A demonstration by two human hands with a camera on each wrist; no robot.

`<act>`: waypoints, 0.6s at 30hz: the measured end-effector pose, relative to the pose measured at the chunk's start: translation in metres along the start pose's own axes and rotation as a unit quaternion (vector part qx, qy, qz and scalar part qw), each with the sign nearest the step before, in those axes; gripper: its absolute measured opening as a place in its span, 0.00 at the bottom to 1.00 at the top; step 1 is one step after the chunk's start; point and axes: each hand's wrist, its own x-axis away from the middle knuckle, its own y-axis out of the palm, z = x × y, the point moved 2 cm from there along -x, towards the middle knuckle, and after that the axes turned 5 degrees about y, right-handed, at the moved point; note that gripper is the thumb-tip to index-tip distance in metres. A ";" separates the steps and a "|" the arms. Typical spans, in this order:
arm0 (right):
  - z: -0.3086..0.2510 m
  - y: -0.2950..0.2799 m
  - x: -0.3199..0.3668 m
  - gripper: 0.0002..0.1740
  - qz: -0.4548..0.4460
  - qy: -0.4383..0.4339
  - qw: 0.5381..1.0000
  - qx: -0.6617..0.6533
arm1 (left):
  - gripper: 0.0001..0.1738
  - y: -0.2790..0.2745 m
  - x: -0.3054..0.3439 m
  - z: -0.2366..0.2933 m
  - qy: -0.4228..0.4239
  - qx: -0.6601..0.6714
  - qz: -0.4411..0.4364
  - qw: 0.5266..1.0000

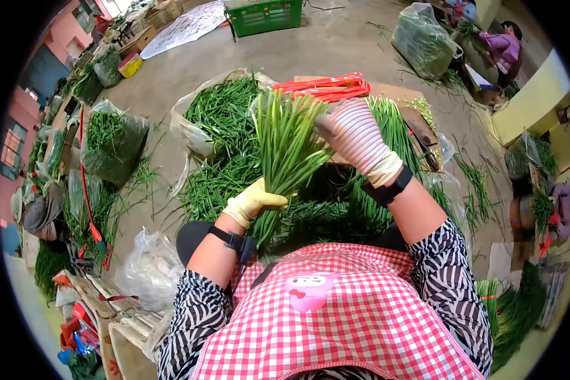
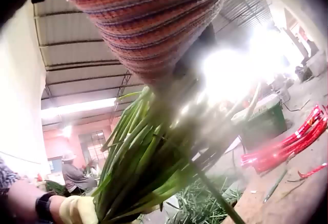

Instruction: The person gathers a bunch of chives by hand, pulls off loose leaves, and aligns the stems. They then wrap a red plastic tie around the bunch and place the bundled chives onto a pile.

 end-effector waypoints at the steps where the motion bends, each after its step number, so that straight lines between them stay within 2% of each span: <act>1: 0.002 0.000 0.001 0.09 0.006 0.000 1.000 0.011 | 0.28 0.001 0.001 0.002 -0.001 -0.004 0.005 1.000; 2: 0.011 -0.003 0.002 0.08 0.058 -0.009 0.998 -0.032 | 0.26 0.005 0.002 0.010 0.008 0.005 0.000 1.000; 3: 0.032 -0.005 0.002 0.07 0.069 -0.012 0.998 0.009 | 0.26 0.006 0.003 0.013 0.009 0.004 0.008 1.000; 5: 0.057 -0.045 0.005 0.08 0.054 0.210 0.976 0.020 | 0.25 0.006 0.005 0.013 0.009 0.004 0.026 1.000; 6: 0.066 -0.069 0.009 0.09 0.102 0.254 0.956 -0.109 | 0.27 0.004 0.003 0.008 0.016 0.029 0.031 0.999; 7: 0.077 -0.080 0.015 0.10 0.069 0.265 0.945 -0.181 | 0.27 0.004 0.004 0.008 0.023 0.028 0.040 0.999; 9: 0.070 -0.102 0.019 0.14 -0.123 0.172 0.941 -0.263 | 0.27 0.006 0.003 0.010 0.034 0.024 0.054 0.998; 11: 0.034 -0.093 0.018 0.13 -0.120 0.058 0.956 -0.262 | 0.27 -0.001 -0.004 -0.001 0.030 0.026 0.037 0.999; 12: 0.012 -0.071 0.002 0.13 -0.063 -0.020 0.989 -0.131 | 0.27 0.000 -0.009 -0.006 0.028 0.018 0.031 0.999; 13: 0.003 -0.055 -0.001 0.12 -0.008 -0.011 0.999 -0.031 | 0.27 -0.001 -0.011 -0.007 0.026 0.010 0.030 0.999; 14: -0.004 -0.040 -0.007 0.17 -0.044 0.022 0.999 0.018 | 0.28 0.003 -0.009 -0.003 0.016 0.021 0.026 0.999; 16: 0.003 0.006 -0.010 0.28 -0.054 0.054 0.990 0.117 | 0.29 0.007 -0.012 -0.003 0.054 -0.001 0.031 0.998; 18: 0.004 0.014 -0.016 0.34 -0.090 0.073 0.983 0.145 | 0.31 0.001 -0.018 -0.012 0.068 -0.019 0.022 0.997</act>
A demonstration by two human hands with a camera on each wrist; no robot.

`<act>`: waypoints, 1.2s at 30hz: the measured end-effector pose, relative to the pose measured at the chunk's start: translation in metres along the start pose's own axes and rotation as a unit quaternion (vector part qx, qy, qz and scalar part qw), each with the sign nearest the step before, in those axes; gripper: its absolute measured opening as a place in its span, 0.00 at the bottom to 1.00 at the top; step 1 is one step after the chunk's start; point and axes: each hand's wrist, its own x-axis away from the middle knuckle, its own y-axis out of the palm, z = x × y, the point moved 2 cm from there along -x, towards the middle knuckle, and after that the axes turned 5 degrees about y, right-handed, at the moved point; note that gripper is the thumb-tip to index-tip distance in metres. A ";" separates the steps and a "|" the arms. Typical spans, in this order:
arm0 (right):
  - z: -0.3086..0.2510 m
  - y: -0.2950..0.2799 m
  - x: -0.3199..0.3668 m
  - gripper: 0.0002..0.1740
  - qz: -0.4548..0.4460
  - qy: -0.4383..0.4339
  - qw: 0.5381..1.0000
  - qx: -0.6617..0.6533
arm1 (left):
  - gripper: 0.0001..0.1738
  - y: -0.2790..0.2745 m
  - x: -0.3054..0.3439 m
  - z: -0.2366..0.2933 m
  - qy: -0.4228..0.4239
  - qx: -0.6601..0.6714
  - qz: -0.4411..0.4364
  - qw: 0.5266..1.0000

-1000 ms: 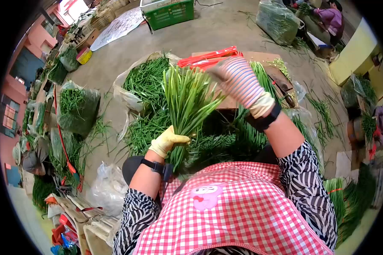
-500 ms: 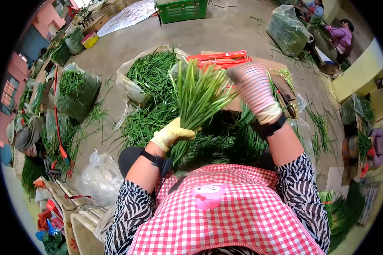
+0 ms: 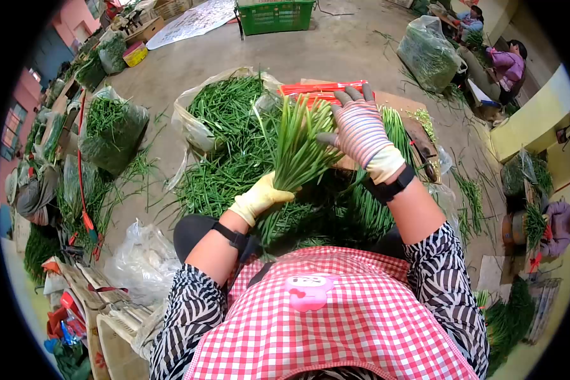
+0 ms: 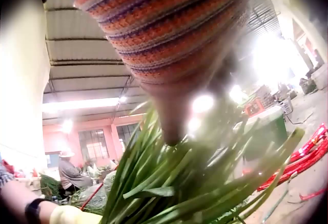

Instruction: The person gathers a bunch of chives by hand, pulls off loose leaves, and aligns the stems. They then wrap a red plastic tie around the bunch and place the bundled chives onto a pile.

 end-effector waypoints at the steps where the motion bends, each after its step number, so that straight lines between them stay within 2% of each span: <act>1: -0.001 -0.002 -0.002 0.36 -0.024 0.003 1.000 -0.004 | 0.31 -0.001 0.000 -0.001 0.004 0.001 0.005 1.000; 6: -0.006 -0.003 -0.004 0.36 -0.066 -0.032 0.997 -0.005 | 0.31 -0.003 0.000 -0.008 0.006 -0.006 0.024 1.000; 9: -0.008 0.006 -0.005 0.32 -0.010 -0.033 0.999 -0.037 | 0.31 -0.001 0.001 0.001 -0.004 -0.010 0.024 1.000; 10: -0.008 -0.003 -0.009 0.27 -0.075 -0.033 0.996 -0.030 | 0.32 0.000 0.002 0.004 -0.010 -0.011 0.027 1.000; 13: -0.010 -0.001 -0.009 0.22 -0.070 -0.088 0.993 -0.024 | 0.32 0.000 0.003 0.005 0.000 -0.005 0.014 1.000; 17: -0.015 0.013 -0.017 0.05 -0.097 -0.167 0.981 -0.029 | 0.28 0.007 0.009 0.009 -0.019 0.035 0.014 0.999; 18: -0.013 0.013 -0.014 0.06 -0.060 -0.167 0.983 -0.035 | 0.28 0.009 0.011 0.012 -0.025 0.041 0.011 0.999; 21: 0.015 0.016 -0.016 0.06 0.005 -0.071 0.996 -0.061 | 0.28 0.007 0.012 0.012 -0.050 0.024 0.002 0.998; 22: 0.028 -0.006 -0.013 0.09 0.025 0.017 0.988 -0.149 | 0.28 0.005 0.011 0.009 -0.060 0.012 -0.001 0.998; 23: 0.047 -0.005 -0.008 0.14 0.128 0.065 0.958 -0.250 | 0.28 0.003 0.010 0.005 -0.049 0.020 0.005 0.999; 24: 0.056 -0.035 0.000 0.14 0.041 0.125 0.916 -0.378 | 0.27 0.000 0.007 -0.003 -0.038 0.028 0.013 0.999; 25: 0.058 -0.068 0.011 0.16 -0.048 0.182 0.849 -0.494 | 0.27 -0.003 0.006 -0.007 -0.026 0.035 0.021 0.999; 28: 0.052 -0.074 0.036 0.16 -0.190 -0.075 0.867 -0.454 | 0.28 -0.006 0.006 -0.008 -0.038 0.038 0.055 0.997; 29: 0.039 -0.075 0.037 0.14 -0.205 -0.074 0.869 -0.445 | 0.29 -0.006 0.004 -0.007 -0.043 0.048 0.061 0.996; 31: 0.025 -0.043 0.026 0.13 -0.054 -0.113 0.942 -0.313 | 0.30 -0.003 -0.001 -0.008 -0.008 0.038 0.048 0.998; 33: 0.011 -0.021 0.018 0.13 0.015 -0.086 0.982 -0.168 | 0.29 -0.003 -0.003 -0.012 0.014 0.016 0.043 0.999; 34: 0.008 0.004 0.015 0.17 0.045 -0.080 0.990 -0.110 | 0.31 0.001 -0.001 -0.006 0.013 0.006 0.039 0.999; 36: -0.002 0.011 0.010 0.19 -0.030 -0.065 0.996 -0.045 | 0.31 0.007 -0.001 -0.003 0.035 0.016 0.043 0.998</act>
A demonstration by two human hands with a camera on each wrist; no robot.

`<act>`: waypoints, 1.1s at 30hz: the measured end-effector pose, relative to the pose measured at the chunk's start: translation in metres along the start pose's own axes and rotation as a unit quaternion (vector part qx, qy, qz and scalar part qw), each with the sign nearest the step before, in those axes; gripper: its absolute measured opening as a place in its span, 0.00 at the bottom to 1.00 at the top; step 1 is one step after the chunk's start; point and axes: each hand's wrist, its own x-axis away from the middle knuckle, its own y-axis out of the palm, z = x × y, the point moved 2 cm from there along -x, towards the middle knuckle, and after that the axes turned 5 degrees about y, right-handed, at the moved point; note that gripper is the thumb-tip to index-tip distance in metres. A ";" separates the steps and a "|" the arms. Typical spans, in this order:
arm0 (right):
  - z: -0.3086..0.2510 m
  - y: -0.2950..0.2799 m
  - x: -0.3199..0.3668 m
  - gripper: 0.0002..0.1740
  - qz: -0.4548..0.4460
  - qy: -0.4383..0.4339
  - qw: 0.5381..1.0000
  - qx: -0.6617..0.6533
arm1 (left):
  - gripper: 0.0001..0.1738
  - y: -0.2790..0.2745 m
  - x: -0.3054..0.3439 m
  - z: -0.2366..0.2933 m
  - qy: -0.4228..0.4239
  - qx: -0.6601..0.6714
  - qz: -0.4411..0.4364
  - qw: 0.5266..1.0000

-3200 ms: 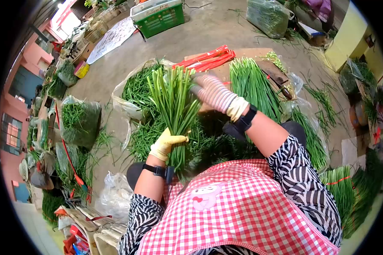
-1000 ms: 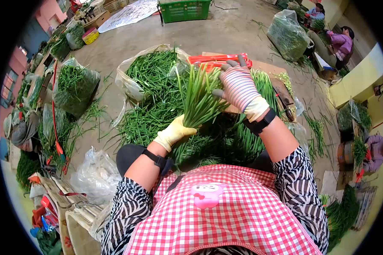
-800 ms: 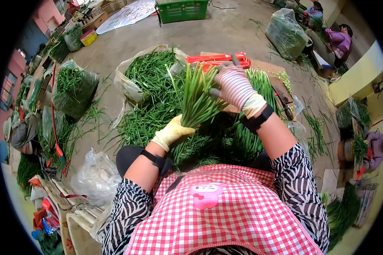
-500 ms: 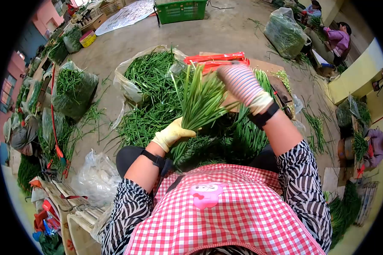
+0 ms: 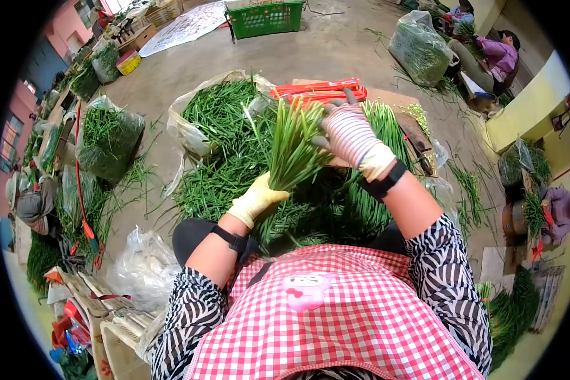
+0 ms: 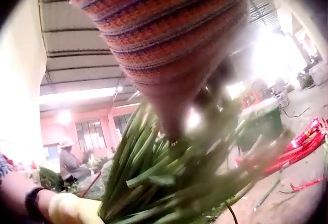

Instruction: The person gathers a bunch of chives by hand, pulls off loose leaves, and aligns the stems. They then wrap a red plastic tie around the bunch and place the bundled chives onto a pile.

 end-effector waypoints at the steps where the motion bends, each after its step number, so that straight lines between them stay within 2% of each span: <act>1: -0.003 0.002 -0.002 0.21 -0.040 0.010 0.999 0.029 | 0.32 0.002 0.001 0.002 0.010 0.006 0.003 1.000; 2: -0.006 0.003 -0.003 0.21 -0.051 0.013 0.998 0.030 | 0.32 0.001 0.003 0.007 -0.011 -0.046 0.017 0.999; 5: -0.015 0.004 -0.008 0.19 -0.079 0.015 0.997 -0.013 | 0.32 -0.002 0.002 0.004 0.007 -0.092 0.016 0.996; 9: -0.017 -0.002 -0.017 0.31 -0.234 0.032 0.972 0.005 | 0.33 -0.004 0.003 0.001 0.002 -0.109 0.026 0.994; 10: -0.018 -0.003 -0.012 0.29 -0.195 0.012 0.981 0.003 | 0.33 -0.003 0.003 0.000 0.011 -0.081 0.024 0.996; 13: -0.020 0.000 -0.008 0.28 -0.207 0.021 0.978 -0.003 | 0.36 -0.003 0.004 -0.002 -0.004 -0.047 0.015 0.999; 14: -0.021 0.005 -0.011 0.21 -0.214 0.022 0.977 0.005 | 0.36 -0.004 0.004 -0.002 -0.030 -0.076 0.023 0.996; 17: -0.020 0.011 -0.016 0.12 -0.208 0.021 0.977 0.031 | 0.36 -0.003 0.003 0.002 -0.015 -0.041 0.000 0.999; 21: 0.013 -0.007 -0.010 0.10 -0.101 0.030 0.994 0.019 | 0.35 -0.003 0.004 0.006 -0.040 -0.022 -0.004 0.999; 23: 0.053 -0.017 -0.013 0.12 -0.056 0.105 0.993 -0.022 | 0.34 -0.006 0.007 0.007 -0.056 -0.019 0.009 0.998; 25: 0.081 -0.060 0.010 0.13 0.081 0.178 0.974 -0.114 | 0.31 -0.012 0.009 0.008 -0.065 -0.008 0.034 0.997; 27: 0.106 -0.079 0.030 0.15 0.090 0.237 0.912 -0.322 | 0.29 -0.016 0.009 0.006 -0.055 0.015 0.047 0.997; 28: 0.108 -0.082 0.039 0.15 0.028 0.245 0.874 -0.419 | 0.28 -0.017 0.009 0.007 -0.040 0.031 0.053 0.997; 30: 0.079 -0.089 0.057 0.15 -0.142 0.136 0.896 -0.398 | 0.26 -0.017 0.008 0.008 -0.024 0.039 0.044 0.998; 31: 0.065 -0.090 0.062 0.15 -0.225 0.081 0.893 -0.382 | 0.26 -0.016 0.007 0.009 -0.016 0.042 0.037 0.998; 33: 0.043 -0.063 0.060 0.13 -0.182 -0.110 0.914 -0.345 | 0.25 -0.011 0.005 0.012 -0.021 0.024 0.036 0.999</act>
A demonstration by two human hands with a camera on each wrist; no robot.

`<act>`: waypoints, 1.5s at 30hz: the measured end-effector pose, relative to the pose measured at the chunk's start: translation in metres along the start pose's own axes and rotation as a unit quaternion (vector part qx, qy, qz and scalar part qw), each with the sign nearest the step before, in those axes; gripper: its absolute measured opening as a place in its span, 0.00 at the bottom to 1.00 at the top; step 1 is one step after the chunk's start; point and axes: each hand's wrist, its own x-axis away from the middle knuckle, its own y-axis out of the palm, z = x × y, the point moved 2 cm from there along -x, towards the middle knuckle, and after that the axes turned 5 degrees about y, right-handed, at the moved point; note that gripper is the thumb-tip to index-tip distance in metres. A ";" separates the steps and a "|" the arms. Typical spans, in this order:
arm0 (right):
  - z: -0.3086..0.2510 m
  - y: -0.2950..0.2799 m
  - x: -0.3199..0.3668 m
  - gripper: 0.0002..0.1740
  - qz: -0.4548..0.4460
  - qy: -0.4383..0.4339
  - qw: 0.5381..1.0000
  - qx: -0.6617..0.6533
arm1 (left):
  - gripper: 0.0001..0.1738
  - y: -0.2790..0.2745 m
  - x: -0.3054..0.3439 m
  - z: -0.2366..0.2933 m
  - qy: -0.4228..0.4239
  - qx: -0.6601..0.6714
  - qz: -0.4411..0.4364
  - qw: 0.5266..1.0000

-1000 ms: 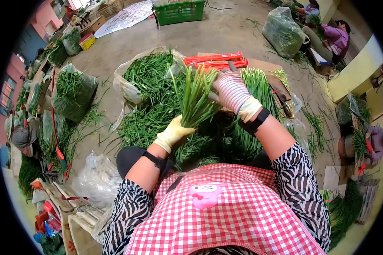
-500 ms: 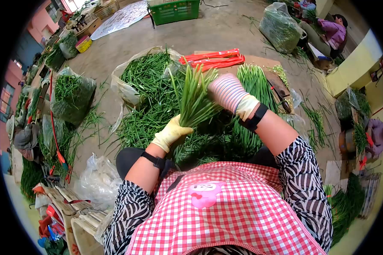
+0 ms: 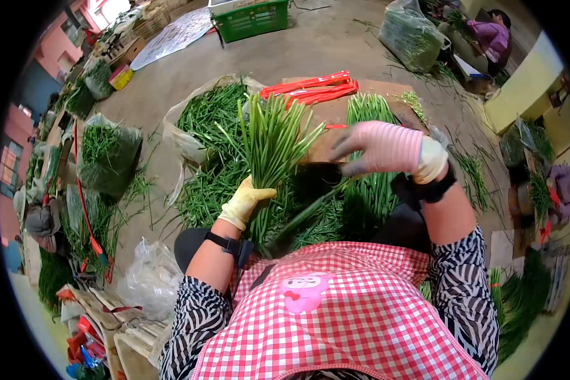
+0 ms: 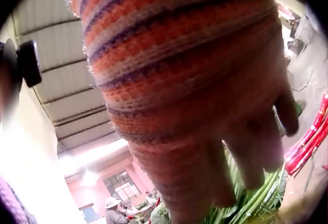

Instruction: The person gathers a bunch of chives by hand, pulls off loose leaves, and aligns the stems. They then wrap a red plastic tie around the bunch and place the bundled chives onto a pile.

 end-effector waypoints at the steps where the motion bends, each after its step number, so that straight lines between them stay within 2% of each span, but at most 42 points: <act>1: -0.008 0.002 -0.014 0.12 0.050 -0.010 0.999 0.012 | 0.25 0.002 0.000 0.000 -0.002 -0.009 0.000 1.000; 2: -0.015 0.003 -0.030 0.10 0.098 -0.020 0.995 0.023 | 0.25 0.004 0.001 0.000 -0.004 -0.017 0.002 1.000; 4: -0.004 0.014 -0.058 0.09 0.234 0.015 0.946 0.225 | 0.27 0.005 0.000 -0.004 -0.015 -0.041 -0.002 0.999; 5: 0.011 0.022 -0.078 0.11 0.249 0.040 0.930 0.266 | 0.27 0.005 0.000 -0.007 -0.016 -0.050 -0.002 0.999; 8: 0.024 0.030 -0.102 0.16 0.168 0.134 0.921 0.326 | 0.32 0.005 -0.004 -0.010 -0.009 -0.076 -0.014 0.997; 9: 0.025 0.034 -0.103 0.22 0.173 0.146 0.908 0.353 | 0.32 0.002 -0.006 -0.014 -0.009 -0.087 -0.018 0.996; 12: 0.015 0.034 -0.107 0.23 0.064 0.212 0.921 0.319 | 0.32 -0.003 -0.006 -0.020 -0.009 -0.120 -0.002 0.993; 13: 0.011 0.032 -0.106 0.22 0.051 0.209 0.929 0.300 | 0.32 -0.002 -0.005 -0.019 -0.008 -0.132 0.008 0.991; 16: 0.025 0.044 -0.103 0.15 0.162 0.171 0.939 0.250 | 0.32 0.000 -0.006 -0.017 0.003 -0.141 0.008 0.990; 17: 0.034 0.043 -0.104 0.14 0.134 0.208 0.935 0.255 | 0.33 -0.001 -0.007 -0.019 0.015 -0.134 -0.002 0.991; 18: 0.040 0.041 -0.101 0.12 0.194 0.195 0.917 0.288 | 0.34 -0.002 -0.007 -0.021 0.023 -0.118 -0.008 0.993; 20: 0.042 0.012 -0.090 0.12 0.209 0.277 0.893 0.285 | 0.35 0.000 -0.007 -0.024 0.039 -0.084 -0.017 0.996; 22: 0.072 -0.005 -0.057 0.14 0.439 0.203 0.843 0.234 | 0.35 -0.008 -0.009 -0.032 0.011 -0.139 0.006 0.990; 24: 0.055 -0.041 -0.020 0.17 0.456 0.261 0.851 -0.017 | 0.35 -0.008 -0.008 -0.027 -0.029 -0.146 0.033 0.988; 25: 0.043 -0.046 -0.010 0.17 0.404 0.243 0.874 -0.118 | 0.33 -0.007 -0.009 -0.027 0.016 -0.119 0.034 0.992; 26: 0.030 -0.042 -0.003 0.16 0.348 0.225 0.883 -0.219 | 0.31 -0.004 -0.006 -0.019 -0.008 -0.129 0.059 0.990; 28: 0.007 -0.020 -0.001 0.17 0.159 0.170 0.968 -0.091 | 0.30 -0.009 -0.009 -0.024 -0.020 -0.161 0.080 0.984; 30: -0.024 -0.003 -0.022 0.20 0.105 0.047 0.993 -0.015 | 0.30 0.008 -0.001 0.004 -0.040 -0.180 0.085 0.979; 32: -0.020 0.010 -0.054 0.22 0.142 0.100 0.983 0.066 | 0.30 0.016 -0.001 0.011 -0.028 -0.191 0.081 0.978; 33: -0.010 0.019 -0.068 0.25 0.211 0.098 0.961 0.146 | 0.30 0.014 -0.003 0.004 -0.007 -0.191 0.079 0.978; 36: 0.024 0.043 -0.104 0.26 0.178 0.162 0.912 0.333 | 0.31 0.001 -0.014 -0.027 0.039 -0.172 0.050 0.983; 38: 0.043 0.059 -0.119 0.26 0.104 0.202 0.917 0.327 | 0.31 0.009 -0.011 -0.015 0.039 -0.153 0.049 0.986; 39: 0.052 0.068 -0.124 0.26 0.066 0.221 0.918 0.323 | 0.32 0.014 -0.007 -0.005 -0.011 -0.227 0.076 0.971; 42: 0.083 0.101 -0.126 0.23 0.048 0.181 0.901 0.391 | 0.32 0.006 -0.007 -0.016 0.002 -0.208 0.067 0.976; 43: 0.088 0.102 -0.129 0.19 0.062 0.164 0.917 0.359 | 0.32 0.005 -0.007 -0.017 -0.001 -0.208 0.069 0.976; 45: 0.055 0.067 -0.119 0.14 0.063 0.208 0.912 0.348 | 0.32 0.001 -0.008 -0.019 -0.009 -0.174 0.066 0.982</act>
